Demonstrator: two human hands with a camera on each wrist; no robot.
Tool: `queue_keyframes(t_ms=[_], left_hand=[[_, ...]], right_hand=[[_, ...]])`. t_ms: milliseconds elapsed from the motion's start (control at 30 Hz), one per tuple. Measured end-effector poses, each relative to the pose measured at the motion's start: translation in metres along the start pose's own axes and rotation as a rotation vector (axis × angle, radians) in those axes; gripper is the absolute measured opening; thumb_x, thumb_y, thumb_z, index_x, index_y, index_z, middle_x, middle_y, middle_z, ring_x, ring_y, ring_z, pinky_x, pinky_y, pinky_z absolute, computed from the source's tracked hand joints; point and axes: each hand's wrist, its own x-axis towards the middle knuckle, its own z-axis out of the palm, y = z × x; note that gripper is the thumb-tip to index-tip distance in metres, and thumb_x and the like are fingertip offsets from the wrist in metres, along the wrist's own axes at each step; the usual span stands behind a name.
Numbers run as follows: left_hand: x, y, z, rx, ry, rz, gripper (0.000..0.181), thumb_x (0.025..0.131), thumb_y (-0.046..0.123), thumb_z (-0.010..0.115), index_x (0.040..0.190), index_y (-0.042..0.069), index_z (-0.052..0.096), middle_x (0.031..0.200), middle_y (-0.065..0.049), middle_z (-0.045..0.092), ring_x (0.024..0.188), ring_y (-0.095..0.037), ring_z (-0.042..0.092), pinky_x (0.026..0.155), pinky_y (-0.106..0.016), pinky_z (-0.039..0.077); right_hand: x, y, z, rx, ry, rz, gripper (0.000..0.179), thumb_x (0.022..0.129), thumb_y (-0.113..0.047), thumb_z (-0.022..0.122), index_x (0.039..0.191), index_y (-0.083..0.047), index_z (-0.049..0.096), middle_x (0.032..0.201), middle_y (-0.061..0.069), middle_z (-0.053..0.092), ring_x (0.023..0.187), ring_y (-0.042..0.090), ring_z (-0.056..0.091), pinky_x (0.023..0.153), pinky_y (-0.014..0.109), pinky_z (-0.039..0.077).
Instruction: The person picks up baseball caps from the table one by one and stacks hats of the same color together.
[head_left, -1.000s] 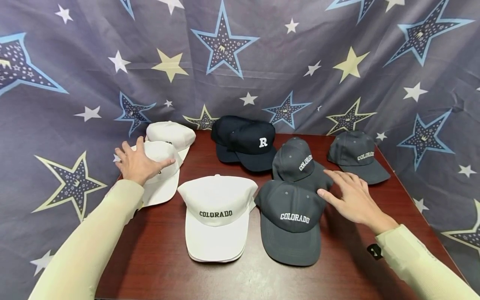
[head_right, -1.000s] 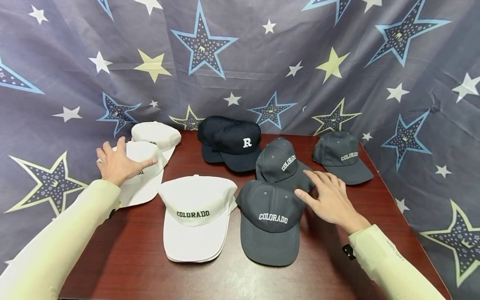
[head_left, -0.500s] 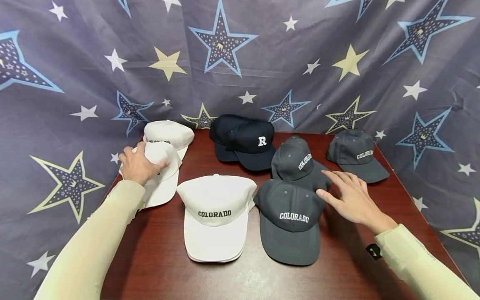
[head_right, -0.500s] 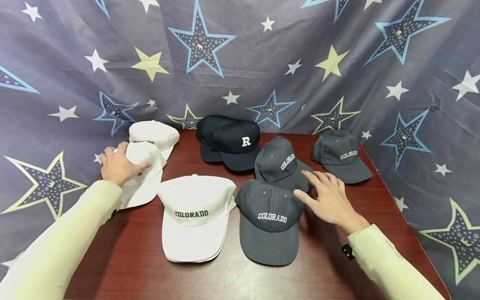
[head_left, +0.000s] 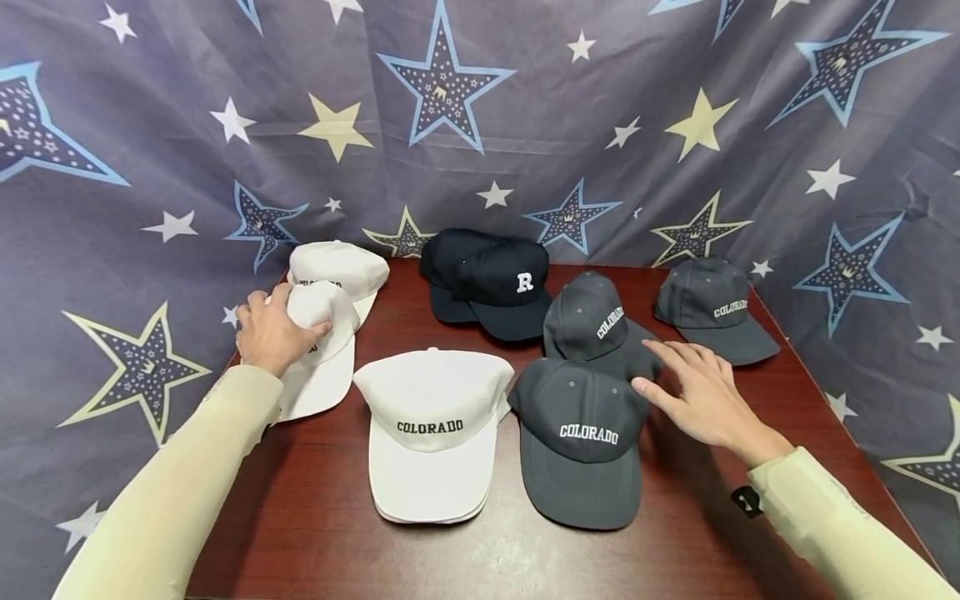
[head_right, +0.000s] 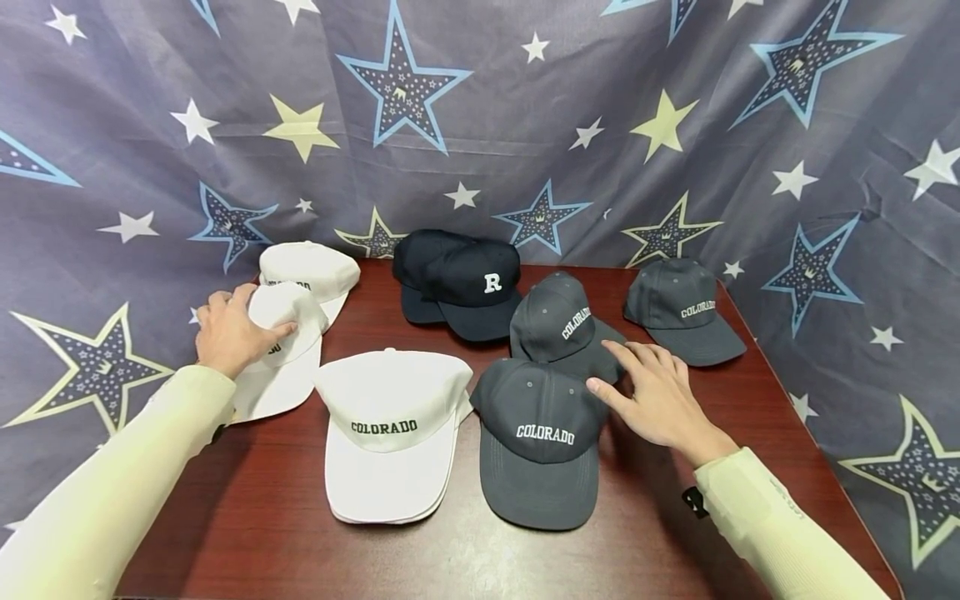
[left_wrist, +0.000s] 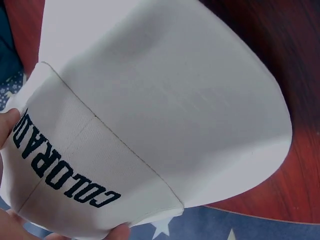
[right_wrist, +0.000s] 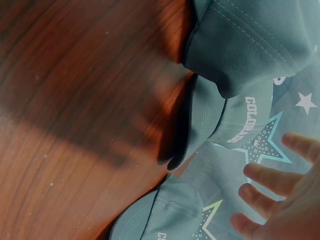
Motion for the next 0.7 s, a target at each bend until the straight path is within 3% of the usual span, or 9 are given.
queue_keyframes(t_ms=[333,700], left_hand=[[-0.002,0.011,-0.014,0.003,0.047,0.086,0.095,0.078,0.043,0.086,0.154,0.011,0.039,0.142,-0.034,0.038,0.124,-0.060,0.035,0.088,-0.077,0.038],[-0.004,0.028,-0.030,0.025,0.148,0.206,0.083,0.079,0.043,0.086,0.144,0.009,0.047,0.125,-0.035,0.046,0.111,-0.061,0.040,0.077,-0.078,0.040]], right_hand=[[-0.001,-0.001,-0.001,-0.001,-0.009,0.007,0.069,0.099,-0.053,0.060,0.152,-0.011,0.047,0.148,0.023,0.047,0.137,0.048,0.034,0.103,0.070,0.021],[-0.002,-0.001,-0.001,-0.002,-0.007,0.008,0.068,0.100,-0.053,0.060,0.153,-0.012,0.047,0.148,0.023,0.047,0.137,0.047,0.033,0.104,0.069,0.021]])
